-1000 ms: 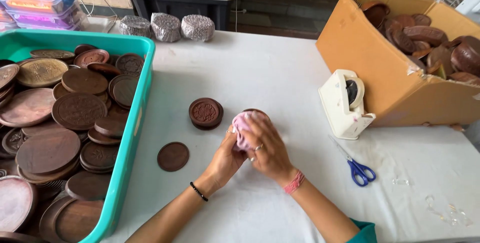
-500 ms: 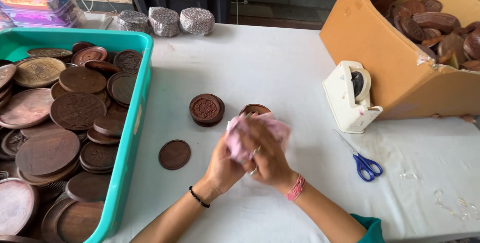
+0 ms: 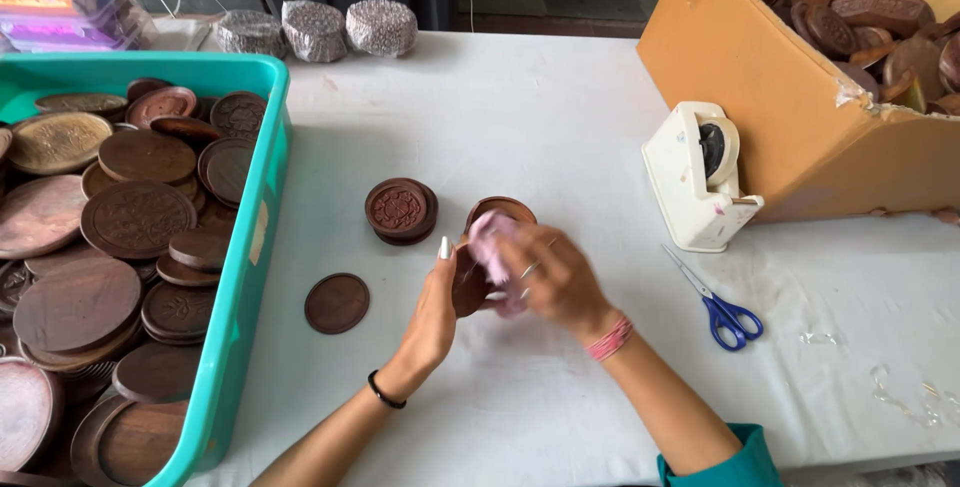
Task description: Clean and sort wooden coasters and their holders on a table.
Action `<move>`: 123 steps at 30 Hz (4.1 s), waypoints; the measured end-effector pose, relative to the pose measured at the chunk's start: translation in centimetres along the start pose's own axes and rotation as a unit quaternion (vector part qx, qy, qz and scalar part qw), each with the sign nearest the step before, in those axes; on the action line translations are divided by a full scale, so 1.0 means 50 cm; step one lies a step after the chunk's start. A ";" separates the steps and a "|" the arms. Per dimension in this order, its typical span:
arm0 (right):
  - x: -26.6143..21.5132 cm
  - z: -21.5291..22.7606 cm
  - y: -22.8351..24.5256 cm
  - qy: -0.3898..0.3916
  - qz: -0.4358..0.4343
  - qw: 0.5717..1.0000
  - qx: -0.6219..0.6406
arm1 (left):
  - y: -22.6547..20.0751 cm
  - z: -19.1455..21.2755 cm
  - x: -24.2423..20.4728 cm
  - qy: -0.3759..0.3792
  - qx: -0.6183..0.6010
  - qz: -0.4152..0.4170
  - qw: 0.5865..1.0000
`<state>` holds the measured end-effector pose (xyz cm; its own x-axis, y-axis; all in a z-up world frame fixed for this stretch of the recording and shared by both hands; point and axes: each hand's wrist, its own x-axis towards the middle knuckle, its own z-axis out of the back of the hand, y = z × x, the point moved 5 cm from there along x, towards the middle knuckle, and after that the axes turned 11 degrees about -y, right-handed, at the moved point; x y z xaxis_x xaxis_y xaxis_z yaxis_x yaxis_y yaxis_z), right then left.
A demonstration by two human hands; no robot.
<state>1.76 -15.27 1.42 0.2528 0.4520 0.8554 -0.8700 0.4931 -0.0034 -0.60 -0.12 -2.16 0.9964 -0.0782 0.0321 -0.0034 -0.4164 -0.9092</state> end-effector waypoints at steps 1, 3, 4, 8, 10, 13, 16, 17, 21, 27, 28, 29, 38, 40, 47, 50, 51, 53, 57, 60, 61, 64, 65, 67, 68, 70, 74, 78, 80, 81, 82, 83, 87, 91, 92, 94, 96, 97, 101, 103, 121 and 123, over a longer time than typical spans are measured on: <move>-0.015 0.008 -0.041 -0.004 0.000 1.000 0.000 | -0.016 -0.005 0.003 0.001 0.004 -0.001 1.000; -0.055 0.032 -0.137 -0.041 -0.089 0.991 -0.092 | -0.048 -0.006 0.003 -0.055 0.149 -0.053 0.986; -0.057 0.048 -0.155 -0.044 -0.090 0.991 -0.093 | -0.064 -0.016 0.013 -0.053 0.152 -0.054 0.986; -0.112 0.065 -0.255 -0.005 -0.249 0.965 -0.086 | -0.131 -0.047 0.053 -0.103 0.457 -0.273 0.840; -0.139 0.050 -0.279 0.022 -0.280 0.956 -0.086 | -0.115 -0.059 0.083 -0.074 0.487 -0.324 0.808; -0.140 0.035 -0.277 0.060 -0.268 0.954 -0.118 | -0.052 -0.072 0.132 -0.024 0.541 -0.345 0.766; -0.126 0.034 -0.264 0.077 -0.269 0.952 -0.125 | -0.001 -0.071 0.157 -0.011 0.592 -0.303 0.747; -0.123 0.034 -0.262 0.083 -0.267 0.952 -0.127 | 0.002 -0.071 0.160 -0.020 0.603 -0.314 0.733; -0.116 0.035 -0.256 0.092 -0.270 0.951 -0.122 | -0.033 -0.067 0.149 -0.052 0.638 -0.371 0.672; -0.112 0.034 -0.248 0.096 -0.265 0.951 -0.129 | -0.238 -0.012 0.035 -0.147 0.656 -0.369 0.642; -0.117 0.034 -0.250 0.096 -0.266 0.951 -0.128 | -0.254 0.014 0.025 -0.147 0.657 -0.368 0.641; -0.122 0.035 -0.251 0.093 -0.265 0.950 -0.134 | -0.265 0.057 0.022 -0.175 0.674 -0.282 0.660; -0.121 0.025 -0.239 0.119 -0.281 0.941 -0.149 | -0.139 0.222 0.007 -0.256 0.816 -0.020 0.517; -0.120 0.025 -0.239 0.120 -0.282 0.940 -0.149 | -0.119 0.212 0.005 -0.244 0.826 0.020 0.507; -0.117 0.027 -0.238 0.120 -0.282 0.941 -0.145 | -0.006 0.239 0.014 -0.152 0.825 0.049 0.541; -0.118 0.026 -0.237 0.121 -0.283 0.940 -0.146 | 0.003 0.224 0.020 -0.163 0.841 -0.012 0.516; -0.119 0.026 -0.237 0.122 -0.285 0.939 -0.147 | 0.000 0.214 0.021 -0.170 0.845 -0.030 0.507; -0.125 0.025 -0.239 0.125 -0.290 0.937 -0.148 | -0.032 0.172 0.019 -0.174 0.828 -0.031 0.533; -0.125 0.035 -0.236 0.054 -0.302 0.939 -0.154 | -0.134 0.082 0.002 -0.175 0.690 -0.052 0.700; -0.080 0.057 -0.181 -0.085 -0.303 0.944 -0.103 | -0.123 0.075 0.012 -0.141 0.402 -0.068 0.902; -0.059 0.054 -0.136 -0.084 -0.302 0.944 -0.104 | -0.112 0.070 0.015 -0.141 0.401 -0.068 0.903; -0.010 0.036 0.011 -0.150 -0.172 0.974 -0.008 | -0.043 0.055 0.021 -0.089 0.070 -0.018 0.993; -0.010 0.011 0.052 -0.113 -0.110 0.987 0.011 | 0.005 0.053 0.023 -0.076 -0.045 0.029 0.996; -0.002 -0.014 0.098 -0.079 -0.048 0.995 0.024 | 0.063 0.044 0.028 -0.056 -0.156 0.076 0.983; 0.006 -0.019 0.110 -0.054 -0.023 0.998 -0.015 | 0.084 0.037 0.025 -0.056 -0.194 0.112 0.973; 0.006 -0.018 0.101 -0.026 0.002 0.998 -0.055 | 0.084 0.016 0.016 -0.054 -0.234 0.150 0.959; -0.003 0.007 0.064 -0.058 -0.067 0.996 0.027 | 0.023 -0.012 0.004 -0.047 -0.248 0.144 0.957; 0.029 -0.006 0.130 -0.007 0.015 0.999 -0.046 | 0.042 0.020 0.014 -0.085 -0.239 0.163 0.954; 0.013 -0.003 0.100 -0.023 -0.011 0.999 -0.028 | 0.018 0.006 0.003 -0.070 -0.226 0.152 0.960; 0.004 0.002 0.085 -0.039 -0.034 0.999 -0.014 | 0.004 -0.004 -0.003 -0.051 -0.215 0.139 0.965; -0.006 0.004 0.074 -0.039 -0.032 0.999 -0.016 | 0.000 -0.010 -0.002 -0.048 -0.216 0.138 0.965; -0.018 0.009 0.045 -0.064 -0.134 0.986 0.069 | -0.010 -0.018 -0.002 -0.025 -0.201 0.116 0.972; -0.068 -0.008 0.037 -0.061 -0.184 0.970 0.150 | 0.019 0.003 0.010 -0.023 -0.212 0.112 0.971; -0.036 -0.020 0.129 -0.020 0.077 0.993 0.085 | 0.006 -0.005 -0.006 0.008 -0.279 0.141 0.950; -0.016 -0.014 0.138 -0.015 0.061 0.994 0.087 | -0.014 -0.019 -0.015 0.043 -0.283 0.142 0.947; 0.007 -0.002 0.139 -0.008 0.044 0.995 0.088 | -0.034 -0.035 -0.026 0.080 -0.289 0.144 0.943; 0.020 0.008 0.107 -0.012 -0.025 0.999 0.043 | -0.037 -0.037 -0.024 0.071 -0.299 0.143 0.941; 0.006 0.002 0.108 -0.013 -0.023 0.999 0.042 | -0.041 -0.038 -0.022 0.073 -0.299 0.141 0.941; -0.025 -0.029 0.133 -0.008 0.034 0.999 0.028 | -0.046 -0.021 -0.012 0.034 -0.279 0.130 0.951; -0.012 -0.023 0.139 -0.003 0.061 0.998 0.024 | -0.031 -0.012 -0.007 0.037 -0.266 0.126 0.955; -0.112 0.012 -0.208 0.137 -0.312 0.934 -0.106 | -0.090 -0.018 0.134 -0.166 0.361 -0.129 0.909; -0.110 0.011 -0.203 0.141 -0.297 0.940 -0.088 | -0.067 -0.019 0.168 -0.153 0.412 -0.131 0.888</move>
<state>8.97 -23.15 -2.95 0.7958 0.2259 0.5618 -0.4630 0.8250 0.3242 7.70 -0.24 1.54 0.9301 0.2269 0.2887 0.1699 0.4313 -0.8861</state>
